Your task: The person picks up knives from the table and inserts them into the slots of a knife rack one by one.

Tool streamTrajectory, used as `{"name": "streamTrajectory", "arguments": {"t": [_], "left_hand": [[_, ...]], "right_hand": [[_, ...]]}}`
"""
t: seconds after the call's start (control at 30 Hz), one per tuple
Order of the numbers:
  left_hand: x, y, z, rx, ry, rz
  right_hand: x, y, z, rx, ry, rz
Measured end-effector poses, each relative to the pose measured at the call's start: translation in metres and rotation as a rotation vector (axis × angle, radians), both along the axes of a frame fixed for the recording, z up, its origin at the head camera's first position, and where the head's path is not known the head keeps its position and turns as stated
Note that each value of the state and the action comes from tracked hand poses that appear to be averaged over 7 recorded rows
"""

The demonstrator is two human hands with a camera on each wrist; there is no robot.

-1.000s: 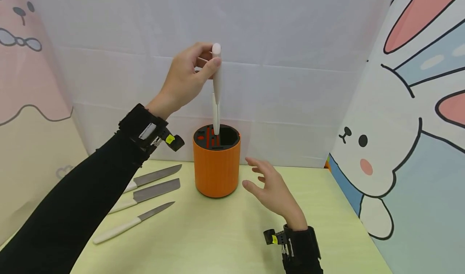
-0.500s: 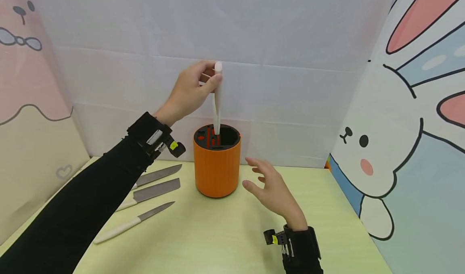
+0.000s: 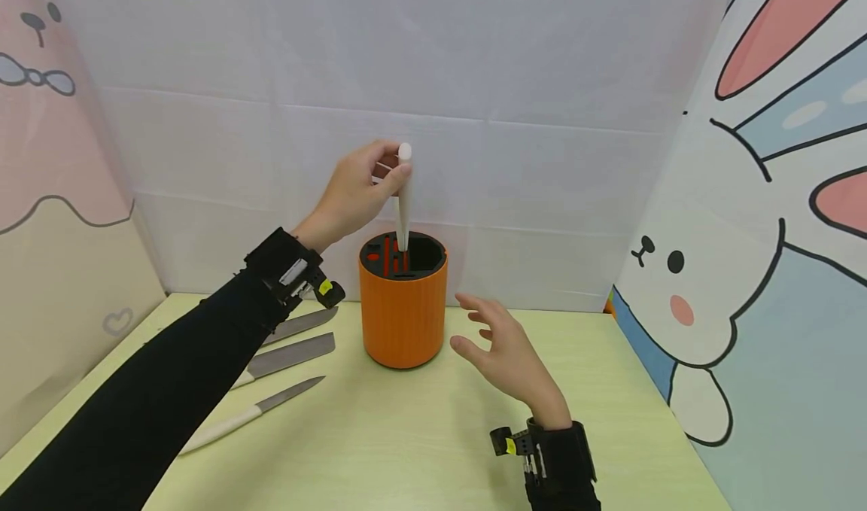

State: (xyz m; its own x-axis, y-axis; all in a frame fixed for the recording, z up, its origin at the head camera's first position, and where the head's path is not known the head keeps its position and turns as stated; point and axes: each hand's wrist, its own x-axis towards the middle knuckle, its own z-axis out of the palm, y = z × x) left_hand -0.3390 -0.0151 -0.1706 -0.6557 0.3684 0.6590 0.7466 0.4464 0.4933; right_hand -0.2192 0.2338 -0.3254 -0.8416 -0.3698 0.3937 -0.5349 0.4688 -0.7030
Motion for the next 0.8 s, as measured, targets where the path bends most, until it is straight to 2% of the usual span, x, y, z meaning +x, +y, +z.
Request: {"name": "streamTrajectory", "arguments": {"t": [0.33, 0.63, 0.8], "left_hand": [[-0.001, 0.000, -0.014, -0.004, -0.039, -0.015], [-0.001, 0.003, -0.023, -0.021, -0.015, -0.024], [0.000, 0.003, -0.027, -0.030, -0.029, -0.019]], "right_hand": [[-0.001, 0.000, 0.000, -0.002, -0.001, 0.006], [-0.001, 0.000, 0.000, -0.001, -0.007, 0.004], [-0.001, -0.001, -0.001, -0.003, -0.011, 0.005]]}}
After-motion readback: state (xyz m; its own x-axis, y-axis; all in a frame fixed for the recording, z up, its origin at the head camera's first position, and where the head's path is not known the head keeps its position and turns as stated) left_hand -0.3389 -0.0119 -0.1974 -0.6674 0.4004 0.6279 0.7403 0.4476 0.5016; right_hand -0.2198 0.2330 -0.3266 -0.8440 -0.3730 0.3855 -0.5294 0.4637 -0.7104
